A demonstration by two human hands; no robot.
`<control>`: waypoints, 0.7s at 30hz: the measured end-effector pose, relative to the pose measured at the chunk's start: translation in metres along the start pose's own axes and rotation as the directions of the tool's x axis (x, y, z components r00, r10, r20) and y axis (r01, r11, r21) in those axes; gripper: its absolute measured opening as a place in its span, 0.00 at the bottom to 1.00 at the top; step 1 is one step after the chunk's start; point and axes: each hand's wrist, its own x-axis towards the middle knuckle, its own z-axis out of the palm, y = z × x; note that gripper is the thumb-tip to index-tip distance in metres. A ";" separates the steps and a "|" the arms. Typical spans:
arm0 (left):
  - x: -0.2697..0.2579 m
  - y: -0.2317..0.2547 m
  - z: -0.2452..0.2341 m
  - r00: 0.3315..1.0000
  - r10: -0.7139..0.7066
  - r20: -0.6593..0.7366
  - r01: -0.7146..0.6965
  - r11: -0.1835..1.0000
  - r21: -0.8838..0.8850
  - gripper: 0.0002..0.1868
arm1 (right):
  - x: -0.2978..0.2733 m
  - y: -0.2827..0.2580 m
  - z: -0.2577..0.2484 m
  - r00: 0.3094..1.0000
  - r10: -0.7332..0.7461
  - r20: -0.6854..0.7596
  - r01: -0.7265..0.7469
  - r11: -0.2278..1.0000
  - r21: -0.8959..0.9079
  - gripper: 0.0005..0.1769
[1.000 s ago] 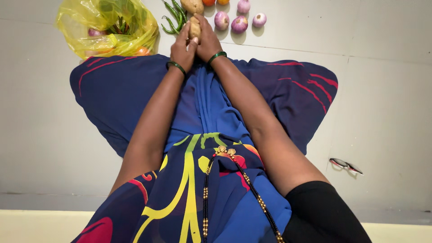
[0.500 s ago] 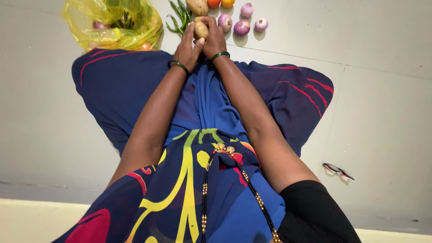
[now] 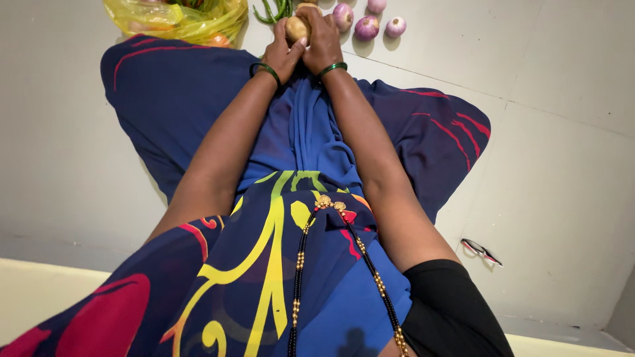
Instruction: The person sits on the floor and sorts vegetables from a yellow plastic bag onto the tiled floor. They handle green chilies, potatoes, tomatoes, and onions one by one, placing them in a neat arrangement.
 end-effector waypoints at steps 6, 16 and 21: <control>0.002 -0.001 0.001 1.000 -0.007 0.020 0.007 1.000 -0.010 0.41 | -0.001 0.002 -0.001 0.999 -0.027 0.018 0.027 1.000 0.010 0.31; 0.004 -0.001 0.006 0.996 -0.060 0.066 0.064 0.996 -0.065 0.40 | -0.007 -0.007 -0.016 0.991 0.052 0.126 -0.057 0.998 0.036 0.28; 0.004 -0.004 0.003 1.000 0.010 0.019 -0.009 0.997 -0.076 0.41 | -0.006 -0.012 -0.017 0.993 0.061 0.097 -0.059 0.998 -0.033 0.32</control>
